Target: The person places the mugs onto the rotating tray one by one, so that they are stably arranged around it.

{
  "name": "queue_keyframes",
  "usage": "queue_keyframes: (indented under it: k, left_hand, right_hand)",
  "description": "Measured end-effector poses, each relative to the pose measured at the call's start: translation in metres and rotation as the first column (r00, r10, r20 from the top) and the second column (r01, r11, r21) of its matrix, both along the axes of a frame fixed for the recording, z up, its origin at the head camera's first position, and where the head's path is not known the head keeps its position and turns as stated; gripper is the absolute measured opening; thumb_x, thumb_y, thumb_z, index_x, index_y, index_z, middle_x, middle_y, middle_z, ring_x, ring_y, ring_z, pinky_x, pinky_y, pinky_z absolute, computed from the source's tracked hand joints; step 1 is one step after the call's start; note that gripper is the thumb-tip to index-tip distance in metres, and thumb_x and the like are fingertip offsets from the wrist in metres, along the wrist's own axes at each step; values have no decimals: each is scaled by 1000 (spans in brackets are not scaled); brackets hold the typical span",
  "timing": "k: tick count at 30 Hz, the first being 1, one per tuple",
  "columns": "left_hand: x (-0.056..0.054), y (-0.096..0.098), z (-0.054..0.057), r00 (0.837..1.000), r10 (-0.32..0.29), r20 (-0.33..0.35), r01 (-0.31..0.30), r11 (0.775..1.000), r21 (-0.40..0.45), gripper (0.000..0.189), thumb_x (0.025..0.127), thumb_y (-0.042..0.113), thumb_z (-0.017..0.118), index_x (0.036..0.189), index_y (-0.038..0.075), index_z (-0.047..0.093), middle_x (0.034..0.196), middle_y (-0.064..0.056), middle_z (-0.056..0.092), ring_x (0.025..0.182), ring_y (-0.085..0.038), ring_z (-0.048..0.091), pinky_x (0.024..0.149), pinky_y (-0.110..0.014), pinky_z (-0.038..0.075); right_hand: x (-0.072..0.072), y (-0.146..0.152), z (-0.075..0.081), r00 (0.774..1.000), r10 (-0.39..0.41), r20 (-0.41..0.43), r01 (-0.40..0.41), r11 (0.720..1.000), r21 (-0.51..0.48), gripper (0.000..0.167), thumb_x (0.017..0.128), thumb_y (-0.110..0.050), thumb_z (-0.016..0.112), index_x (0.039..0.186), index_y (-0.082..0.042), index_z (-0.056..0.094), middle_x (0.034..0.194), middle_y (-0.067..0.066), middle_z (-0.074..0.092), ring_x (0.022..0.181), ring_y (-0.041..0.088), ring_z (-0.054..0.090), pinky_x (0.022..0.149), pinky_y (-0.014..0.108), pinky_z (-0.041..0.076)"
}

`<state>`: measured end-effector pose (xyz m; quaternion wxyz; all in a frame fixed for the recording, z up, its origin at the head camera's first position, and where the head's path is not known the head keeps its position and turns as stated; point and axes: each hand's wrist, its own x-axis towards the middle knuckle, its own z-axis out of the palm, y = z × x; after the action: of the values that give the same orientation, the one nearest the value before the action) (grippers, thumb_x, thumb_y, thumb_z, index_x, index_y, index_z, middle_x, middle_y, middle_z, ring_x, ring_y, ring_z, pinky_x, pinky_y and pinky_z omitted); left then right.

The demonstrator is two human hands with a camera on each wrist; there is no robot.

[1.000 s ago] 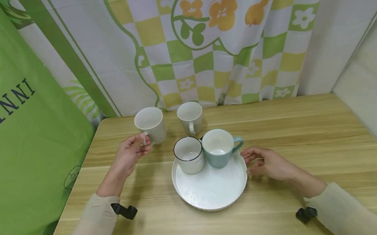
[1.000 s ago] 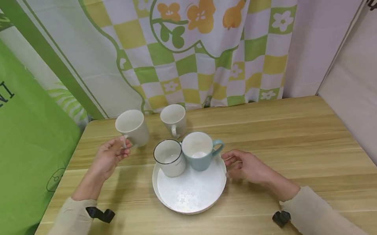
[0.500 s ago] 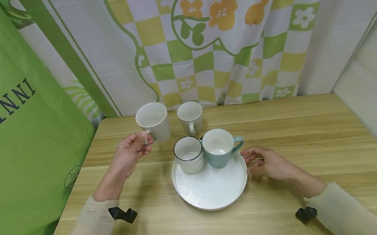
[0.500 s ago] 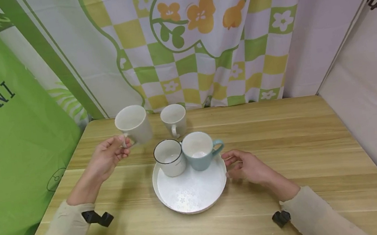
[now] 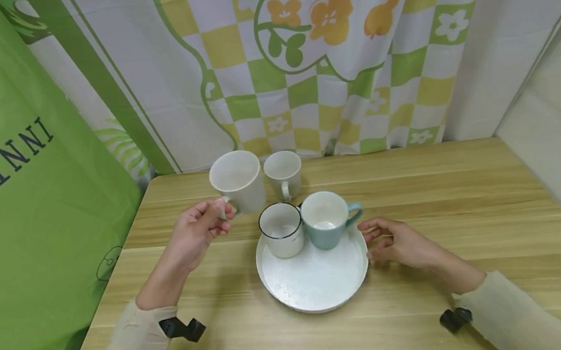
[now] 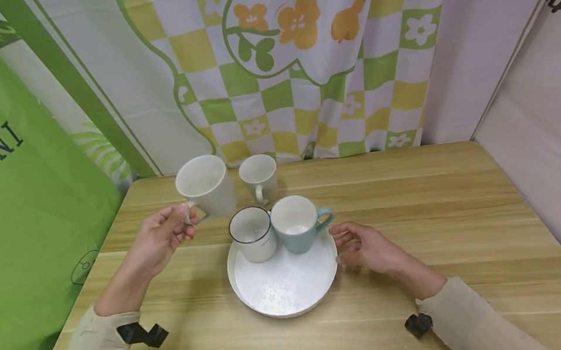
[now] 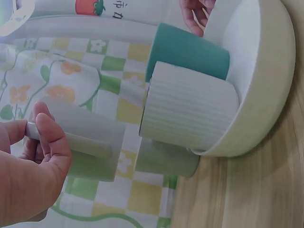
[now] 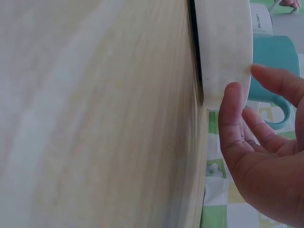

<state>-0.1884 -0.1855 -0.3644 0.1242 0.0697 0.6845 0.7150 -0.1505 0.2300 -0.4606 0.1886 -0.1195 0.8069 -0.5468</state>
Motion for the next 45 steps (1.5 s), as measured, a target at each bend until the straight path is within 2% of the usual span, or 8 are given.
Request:
queue_keyframes:
  k: [10, 16, 20, 30, 39, 45]
  left_hand:
    - [14, 11, 10, 998, -56, -7, 56, 998, 3, 20, 105, 19, 52, 104, 3, 62, 93, 2, 64, 76, -9, 59, 71, -18, 52]
    - [24, 21, 18, 996, -90, 14, 90, 996, 26, 16, 104, 17, 53, 97, 8, 64, 91, 1, 65, 73, -8, 60, 69, -18, 52]
    - [31, 25, 20, 991, -137, 5, 137, 990, 32, 17, 104, 18, 53, 93, 11, 64, 91, 1, 65, 72, -7, 60, 67, -18, 52]
    - [44, 35, 18, 972, -235, -21, 236, 971, 47, 17, 104, 18, 54, 91, 14, 65, 91, 3, 65, 70, -6, 59, 67, -18, 51]
    - [53, 39, 15, 958, -286, -26, 286, 958, 10, 18, 104, 18, 53, 93, 14, 66, 92, 4, 66, 69, -5, 60, 67, -18, 52]
    - [60, 44, 12, 940, -341, -26, 342, 939, 23, 18, 104, 19, 53, 92, 13, 64, 92, 4, 65, 68, -5, 60, 67, -18, 52]
  right_hand:
    - [0, 0, 0, 1000, 0, 2, 0, 1000, 10, 60, 87, -6, 75, 140, -1, 48, 127, 27, 59, 94, 25, 67, 71, 30, 58]
    - [0, 1, -1, 1000, 0, -6, 0, 1000, 10, 60, 87, -8, 76, 140, -1, 49, 127, 27, 59, 95, 26, 67, 71, 30, 57]
    - [0, 1, -1, 1000, 0, -7, 0, 1000, 12, 60, 87, -9, 76, 140, -2, 49, 126, 27, 60, 91, 24, 67, 67, 32, 57]
    - [0, 1, -1, 1000, 11, -10, -11, 1000, 1, 60, 88, -9, 76, 140, -1, 48, 127, 27, 59, 91, 24, 68, 68, 28, 57]
    - [0, 0, 1, 1000, 7, -3, -7, 1000, 3, 60, 88, -8, 75, 140, 0, 48, 127, 27, 58, 96, 26, 67, 70, 28, 57]
    - [1, -1, 2, 1000, -1, -4, 1, 1000, 11, 60, 87, -8, 76, 140, 0, 48, 127, 28, 59, 96, 26, 67, 70, 29, 57]
